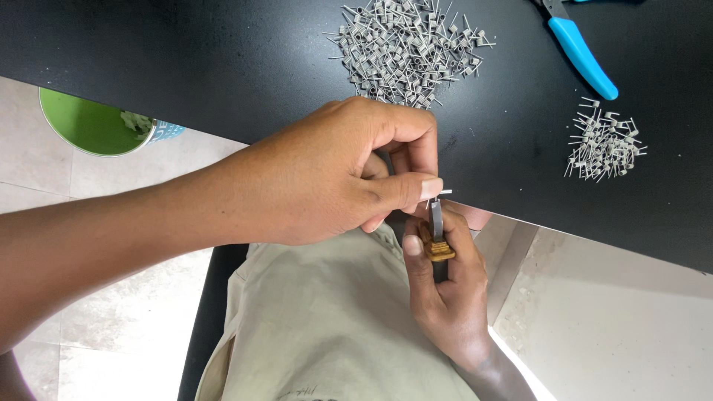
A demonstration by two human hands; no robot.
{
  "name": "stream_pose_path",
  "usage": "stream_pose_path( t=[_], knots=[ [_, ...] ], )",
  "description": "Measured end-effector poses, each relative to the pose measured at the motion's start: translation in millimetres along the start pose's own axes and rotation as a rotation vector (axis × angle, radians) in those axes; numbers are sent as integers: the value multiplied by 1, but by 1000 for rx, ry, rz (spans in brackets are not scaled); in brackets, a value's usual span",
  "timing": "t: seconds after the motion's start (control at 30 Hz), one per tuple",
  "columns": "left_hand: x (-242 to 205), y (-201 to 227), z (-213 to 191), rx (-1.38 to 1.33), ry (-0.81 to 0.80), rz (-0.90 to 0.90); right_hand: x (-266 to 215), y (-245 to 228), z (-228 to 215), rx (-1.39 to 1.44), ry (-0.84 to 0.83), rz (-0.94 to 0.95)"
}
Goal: The person uses pliers to trim the leads of small electronic components, likely diodes, one by one. They pick each component from a pile on the table, cut the leads, and place the trimmed piece into a separate pile. The process is repetitive and continues throughout the clip.
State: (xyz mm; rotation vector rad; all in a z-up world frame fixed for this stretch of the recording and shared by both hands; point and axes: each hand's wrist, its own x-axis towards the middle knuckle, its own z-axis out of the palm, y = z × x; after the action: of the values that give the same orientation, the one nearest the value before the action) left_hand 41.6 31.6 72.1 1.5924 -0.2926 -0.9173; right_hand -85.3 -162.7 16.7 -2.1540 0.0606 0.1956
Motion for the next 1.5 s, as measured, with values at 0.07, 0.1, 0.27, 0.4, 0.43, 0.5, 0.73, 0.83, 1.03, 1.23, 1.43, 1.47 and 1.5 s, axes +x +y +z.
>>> stream_pose_path(
  t=[0.07,0.1,0.27,0.4,0.43,0.5,0.73,0.83,1.03,1.23,1.43,1.47,1.5],
  knots=[
    [0,1,-1,13,0,-17,1,0,0,2,-2,-4],
    [0,2,-1,27,1,-33,1,0,0,4,-4,-9],
    [-1,0,0,56,17,-11,6,-4,-11,-156,0,-80],
    [0,-4,0,40,18,2,14,-15,-25,-191,-70,-227],
    [-1,-1,0,40,16,1,12,-13,-32,-191,-69,-226],
    [-4,4,-2,32,16,-68,9,-8,-45,-116,-128,-55],
    [22,22,7,134,-59,-212,7,-10,-66,-58,183,-55],
    [60,25,23,460,-90,0,6,-11,-69,5,308,-70],
    [129,30,51,853,-132,157,-4,4,-93,47,413,-56],
    [98,40,29,874,2,232,4,20,-111,20,524,-64],
    [26,40,40,412,-35,416,40,19,-100,-306,395,-67],
    [20,29,45,341,-134,466,48,14,-94,-440,310,-154],
    [15,17,50,268,-234,513,55,9,-86,-571,220,-240]
  ],
)
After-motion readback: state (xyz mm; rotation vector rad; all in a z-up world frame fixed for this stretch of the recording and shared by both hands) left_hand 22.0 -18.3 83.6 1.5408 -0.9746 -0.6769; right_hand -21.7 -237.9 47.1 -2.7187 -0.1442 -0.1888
